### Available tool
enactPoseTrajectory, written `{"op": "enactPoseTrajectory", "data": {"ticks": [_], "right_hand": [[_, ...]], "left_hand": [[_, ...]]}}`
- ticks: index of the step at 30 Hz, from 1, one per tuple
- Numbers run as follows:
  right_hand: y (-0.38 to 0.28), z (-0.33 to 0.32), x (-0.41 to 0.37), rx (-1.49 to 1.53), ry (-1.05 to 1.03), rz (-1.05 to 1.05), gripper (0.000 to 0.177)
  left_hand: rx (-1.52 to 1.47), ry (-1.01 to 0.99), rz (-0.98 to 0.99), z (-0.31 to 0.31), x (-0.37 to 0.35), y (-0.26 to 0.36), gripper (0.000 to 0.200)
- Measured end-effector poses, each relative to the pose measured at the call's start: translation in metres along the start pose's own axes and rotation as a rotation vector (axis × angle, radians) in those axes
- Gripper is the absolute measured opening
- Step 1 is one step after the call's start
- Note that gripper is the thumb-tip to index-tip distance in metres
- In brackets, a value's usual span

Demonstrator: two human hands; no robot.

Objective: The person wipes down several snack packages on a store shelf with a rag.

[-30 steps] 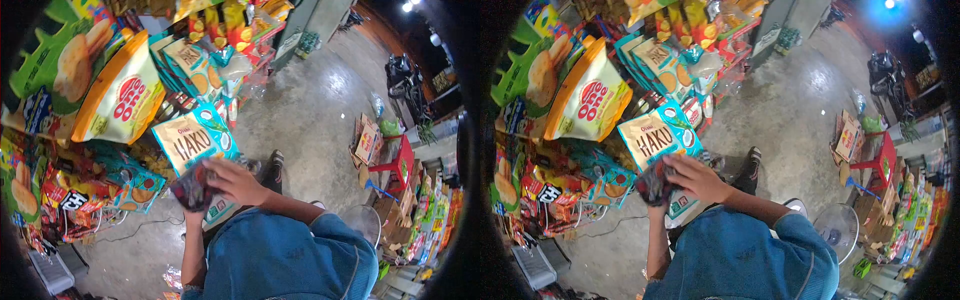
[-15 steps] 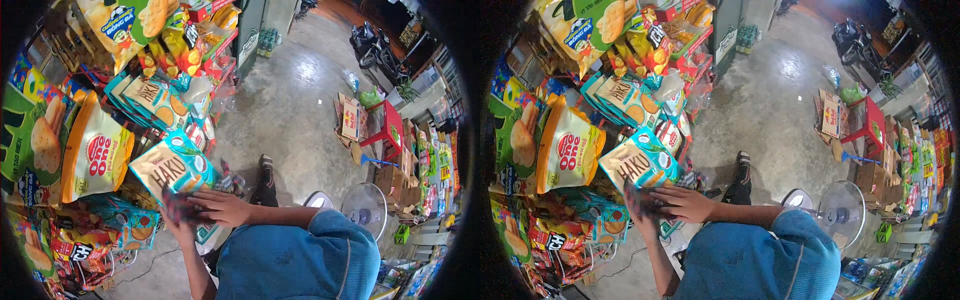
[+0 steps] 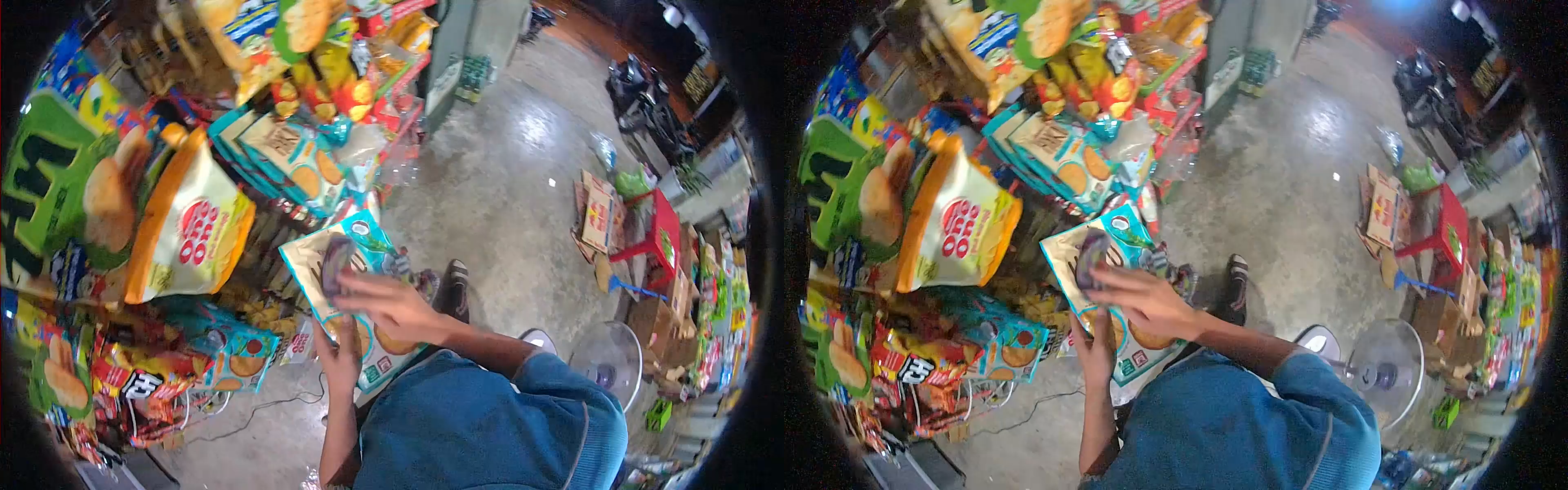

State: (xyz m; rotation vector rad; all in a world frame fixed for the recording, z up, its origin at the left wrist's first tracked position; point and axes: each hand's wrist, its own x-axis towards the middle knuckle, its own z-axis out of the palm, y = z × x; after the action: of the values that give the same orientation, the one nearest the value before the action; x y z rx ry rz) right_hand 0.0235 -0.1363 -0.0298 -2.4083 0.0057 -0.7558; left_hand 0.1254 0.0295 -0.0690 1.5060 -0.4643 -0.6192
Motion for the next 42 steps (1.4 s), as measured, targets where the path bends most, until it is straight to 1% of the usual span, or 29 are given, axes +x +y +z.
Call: {"op": "enactPoseTrajectory", "data": {"ticks": [1, 3, 5, 6, 7, 8, 9, 11, 13, 15, 16, 17, 18, 19, 20, 21, 22, 23, 26, 28, 30, 31, 33, 34, 36, 37, 39, 41, 42], "right_hand": [[-0.007, 0.002, -0.001, 0.02, -0.009, -0.025, 0.066], [-0.019, 0.004, -0.003, -0.005, -0.136, -0.137, 0.064], [-0.011, 0.012, 0.0, 0.01, -0.117, -0.149, 0.065], [-0.003, 0.014, 0.004, -0.003, -0.05, -0.078, 0.064], [0.007, 0.016, 0.01, -0.017, 0.018, -0.007, 0.062], [0.016, 0.017, 0.018, 0.002, 0.129, 0.087, 0.057], [0.025, 0.017, 0.026, 0.004, 0.126, 0.076, 0.057], [0.036, 0.018, 0.039, 0.211, 0.277, 0.549, 0.053], [0.023, 0.013, 0.041, 0.133, 0.256, 0.551, 0.051], [0.003, 0.016, 0.031, 0.12, 0.131, 0.399, 0.05], [-0.007, 0.017, 0.024, 0.119, 0.067, 0.371, 0.051], [-0.013, 0.02, 0.017, 0.113, 0.039, 0.202, 0.051], [-0.023, 0.021, 0.009, 0.048, -0.048, 0.097, 0.051], [-0.032, 0.02, 0.004, -0.016, -0.133, -0.01, 0.051], [-0.039, 0.018, 0.001, -0.011, -0.133, -0.017, 0.051], [-0.045, 0.015, -0.002, 0.002, -0.204, -0.128, 0.052], [-0.048, 0.015, -0.004, 0.015, -0.273, -0.237, 0.053], [-0.046, 0.016, -0.003, 0.022, -0.273, -0.24, 0.053], [-0.017, 0.018, 0.006, -0.033, -0.135, -0.108, 0.055], [0.001, 0.015, 0.017, 0.037, 0.064, 0.134, 0.045], [0.026, 0.011, 0.024, 0.097, 0.25, 0.38, 0.042], [0.042, 0.011, 0.023, 0.105, 0.242, 0.375, 0.042], [0.07, 0.009, 0.019, 0.437, 0.305, 0.641, 0.037], [0.072, 0.005, 0.015, 0.441, 0.295, 0.634, 0.037], [0.076, -0.001, 0.008, 0.654, 0.338, 0.853, 0.037], [0.077, -0.001, 0.006, 0.657, 0.32, 0.85, 0.037], [0.079, 0.0, 0.0, 1.125, 0.616, 0.911, 0.042], [0.087, 0.001, -0.006, 1.203, 0.602, 0.937, 0.045], [0.089, 0.001, -0.01, 1.354, 0.504, 1.002, 0.045]], "left_hand": [[-0.113, 0.063, -0.023, -0.007, 0.002, -0.005, 0.049], [-0.129, 0.096, 0.041, -0.017, 0.004, -0.005, 0.05], [-0.133, 0.035, -0.037, -0.023, -0.001, 0.003, 0.049], [0.048, 0.009, 0.119, -0.02, 0.0, 0.01, 0.045], [0.175, -0.029, 0.188, -0.013, 0.003, 0.025, 0.042], [0.186, -0.069, 0.139, -0.013, -0.001, 0.03, 0.041], [0.195, -0.11, 0.09, -0.012, -0.004, 0.035, 0.04], [0.167, -0.096, 0.056, -0.007, -0.008, 0.04, 0.038], [0.0, -0.008, 0.001, -0.006, -0.006, 0.035, 0.037], [-0.009, 0.037, -0.002, -0.013, 0.003, 0.025, 0.04], [-0.144, 0.082, -0.044, -0.018, 0.007, 0.02, 0.041], [-0.279, 0.127, -0.086, -0.024, 0.012, 0.012, 0.042], [-0.268, 0.14, 0.001, -0.033, 0.02, -0.007, 0.044], [-0.437, 0.19, -0.08, -0.038, 0.017, -0.011, 0.047], [-0.38, 0.144, 0.014, -0.047, 0.019, -0.018, 0.048], [-0.32, 0.099, 0.108, -0.054, 0.021, -0.018, 0.048], [-0.315, 0.107, 0.111, -0.056, 0.021, -0.02, 0.048], [-0.282, 0.119, 0.089, -0.055, 0.021, -0.022, 0.048], [-0.216, 0.106, 0.013, -0.039, 0.014, -0.008, 0.045], [-0.037, 0.031, -0.088, -0.025, 0.005, 0.031, 0.039], [0.022, 0.011, -0.017, -0.018, -0.002, 0.031, 0.037], [0.008, -0.014, -0.021, -0.018, -0.004, 0.028, 0.037], [-0.033, -0.019, 0.0, -0.017, -0.004, 0.02, 0.037], [-0.073, -0.037, 0.022, -0.018, -0.003, 0.019, 0.038], [-0.097, -0.043, -0.022, -0.022, -0.004, 0.023, 0.038], [-0.117, -0.063, -0.072, -0.024, -0.005, 0.024, 0.039], [-0.144, -0.065, -0.059, -0.024, -0.007, 0.026, 0.04], [-0.168, -0.073, -0.044, -0.023, -0.009, 0.029, 0.042], [-0.253, -0.073, -0.103, -0.022, -0.009, 0.03, 0.043]]}}
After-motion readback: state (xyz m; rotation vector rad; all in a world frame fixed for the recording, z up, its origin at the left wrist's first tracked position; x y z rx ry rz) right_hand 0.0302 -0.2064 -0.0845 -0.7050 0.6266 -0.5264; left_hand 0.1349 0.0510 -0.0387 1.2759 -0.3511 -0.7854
